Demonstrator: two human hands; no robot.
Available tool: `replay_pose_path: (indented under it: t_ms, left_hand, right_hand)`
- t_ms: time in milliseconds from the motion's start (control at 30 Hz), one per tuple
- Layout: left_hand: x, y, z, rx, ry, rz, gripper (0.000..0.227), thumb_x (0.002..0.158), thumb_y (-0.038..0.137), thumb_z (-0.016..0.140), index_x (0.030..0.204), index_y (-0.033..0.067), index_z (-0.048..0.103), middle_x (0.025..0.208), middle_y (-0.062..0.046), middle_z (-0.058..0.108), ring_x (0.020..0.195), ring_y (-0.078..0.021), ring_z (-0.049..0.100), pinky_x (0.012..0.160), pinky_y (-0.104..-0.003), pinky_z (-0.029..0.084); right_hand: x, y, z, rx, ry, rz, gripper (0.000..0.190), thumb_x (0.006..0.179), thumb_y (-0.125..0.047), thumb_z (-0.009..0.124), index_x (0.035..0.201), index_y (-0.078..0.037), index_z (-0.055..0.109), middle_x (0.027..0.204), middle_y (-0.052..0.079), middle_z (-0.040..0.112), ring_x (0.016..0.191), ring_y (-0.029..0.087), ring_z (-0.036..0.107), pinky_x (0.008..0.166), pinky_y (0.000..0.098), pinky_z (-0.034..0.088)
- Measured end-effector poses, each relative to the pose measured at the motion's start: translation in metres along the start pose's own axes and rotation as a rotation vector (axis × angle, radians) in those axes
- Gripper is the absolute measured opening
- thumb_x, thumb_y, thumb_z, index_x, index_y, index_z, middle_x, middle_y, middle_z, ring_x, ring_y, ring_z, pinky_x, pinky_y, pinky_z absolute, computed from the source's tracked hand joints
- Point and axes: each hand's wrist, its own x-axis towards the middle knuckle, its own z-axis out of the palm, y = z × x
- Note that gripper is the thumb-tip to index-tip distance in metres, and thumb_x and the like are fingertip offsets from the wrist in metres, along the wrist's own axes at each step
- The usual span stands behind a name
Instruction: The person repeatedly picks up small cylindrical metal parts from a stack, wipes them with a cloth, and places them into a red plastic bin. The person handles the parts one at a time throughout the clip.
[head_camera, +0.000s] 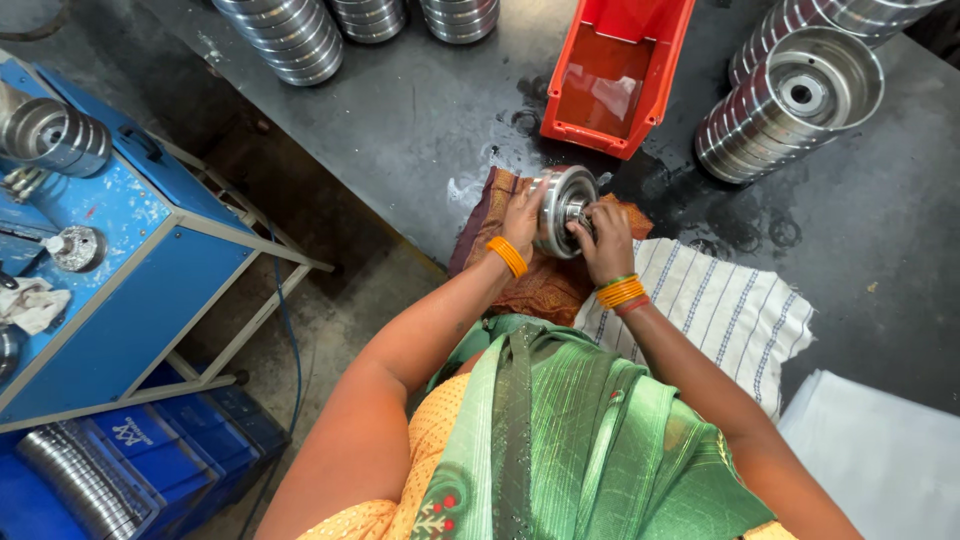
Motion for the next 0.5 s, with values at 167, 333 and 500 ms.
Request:
replay_pose_path:
  t_ms: [167, 333, 500]
  left_hand:
    - [-0.018, 0.015, 0.02, 0.551, -0.253, 0.274, 0.049, 0.083, 0.035, 0.087, 0.116, 0.0053, 0.068, 0.1, -0.006, 0.075, 0.087, -0.0185, 0.072, 0.079, -0.039, 0.059]
    - [-0.029, 0.012, 0.011, 1.664, -0.585, 0.672, 0.038, 0.083, 0.034, 0.081, 0.112, 0.0123, 0.068, 0.095, -0.008, 0.07, 0.089, -0.0265, 0.067, 0.084, -0.042, 0.05]
    - [-0.039, 0.0, -0.014, 1.786, -0.608, 1.095, 0.026, 0.093, 0.019, 0.068, 0.118, 0.0149, 0.065, 0.105, 0.0, 0.068, 0.099, -0.0192, 0.063, 0.093, -0.039, 0.042]
  right_hand:
    - [-0.014, 0.04, -0.034, 1.033, -0.289, 0.767, 0.029, 0.104, -0.028, 0.069, 0.121, -0.005, 0.071, 0.102, 0.008, 0.066, 0.082, 0.014, 0.06, 0.074, 0.0292, 0.052]
    - [-0.007, 0.043, -0.078, 1.26, 0.034, 0.646, 0.021, 0.103, -0.02, 0.061, 0.119, -0.006, 0.065, 0.111, 0.006, 0.071, 0.093, 0.012, 0.071, 0.084, 0.0271, 0.06]
    - [0.033, 0.01, -0.059, 0.185, -0.186, 0.189, 0.029, 0.091, -0.012, 0.072, 0.119, -0.006, 0.067, 0.117, 0.009, 0.07, 0.104, 0.022, 0.069, 0.091, 0.036, 0.055]
